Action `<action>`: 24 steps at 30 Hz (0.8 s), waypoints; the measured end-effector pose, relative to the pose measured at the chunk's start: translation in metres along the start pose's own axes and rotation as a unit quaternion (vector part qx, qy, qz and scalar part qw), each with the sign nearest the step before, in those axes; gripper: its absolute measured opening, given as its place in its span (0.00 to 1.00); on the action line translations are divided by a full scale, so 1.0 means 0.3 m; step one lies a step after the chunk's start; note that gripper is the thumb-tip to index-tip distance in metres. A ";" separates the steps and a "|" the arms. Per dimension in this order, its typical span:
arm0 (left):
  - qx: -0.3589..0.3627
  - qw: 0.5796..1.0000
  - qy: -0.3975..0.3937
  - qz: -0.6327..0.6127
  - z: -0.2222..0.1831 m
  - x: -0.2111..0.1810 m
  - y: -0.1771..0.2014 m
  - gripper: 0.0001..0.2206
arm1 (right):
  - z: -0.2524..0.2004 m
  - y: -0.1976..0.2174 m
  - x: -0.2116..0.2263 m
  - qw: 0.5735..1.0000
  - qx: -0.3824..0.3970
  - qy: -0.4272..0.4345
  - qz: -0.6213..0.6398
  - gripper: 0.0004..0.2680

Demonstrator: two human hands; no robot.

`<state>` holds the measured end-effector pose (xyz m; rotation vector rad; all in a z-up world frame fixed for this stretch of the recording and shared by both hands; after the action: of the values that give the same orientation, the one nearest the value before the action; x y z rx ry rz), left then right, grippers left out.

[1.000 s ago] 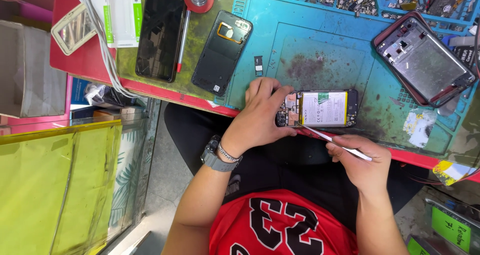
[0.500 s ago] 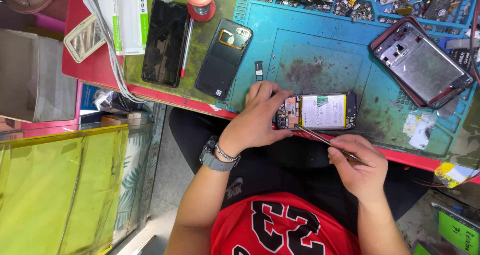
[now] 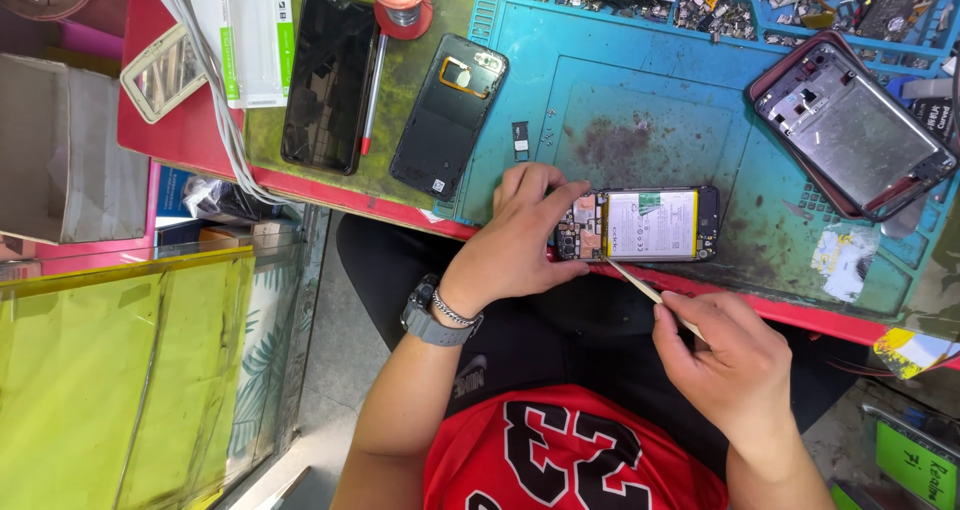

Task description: The person is performing a repair on a smartphone, using a thin tool to manipulate internal parts and connectors on a repair bench.

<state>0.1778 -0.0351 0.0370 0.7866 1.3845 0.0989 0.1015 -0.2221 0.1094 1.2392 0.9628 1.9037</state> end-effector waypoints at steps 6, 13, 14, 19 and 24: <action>-0.003 1.000 -0.003 -0.002 -0.001 -0.003 0.001 0.38 | 0.035 -0.015 -0.004 0.999 0.042 -0.021 -0.008 0.04; -0.003 1.000 -0.005 -0.006 0.001 0.000 0.000 0.39 | 0.085 -0.059 -0.109 0.986 0.126 -0.107 0.025 0.02; -0.005 1.000 -0.008 -0.003 0.000 -0.002 0.000 0.38 | 0.087 -0.070 -0.131 0.981 0.140 -0.125 0.037 0.02; -0.007 1.000 -0.008 -0.003 -0.001 0.005 -0.002 0.38 | 0.080 -0.110 -0.198 0.974 0.167 -0.137 0.062 0.02; -0.009 1.000 -0.009 -0.003 0.001 0.002 0.000 0.38 | 0.076 -0.110 -0.191 0.974 0.157 -0.126 0.106 0.02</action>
<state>0.1781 -0.0350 0.0365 0.7656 1.3683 0.0992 0.1462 -0.2478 0.0620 1.7842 1.0573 1.7357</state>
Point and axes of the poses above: each hand's wrist, its own z-axis towards the middle knuckle, its own y-axis out of the back of the hand, x = y × z, the point moved 10 cm from there along z, towards the middle knuckle, and after that the axes turned 10 degrees about -z, right-handed, at the moved point
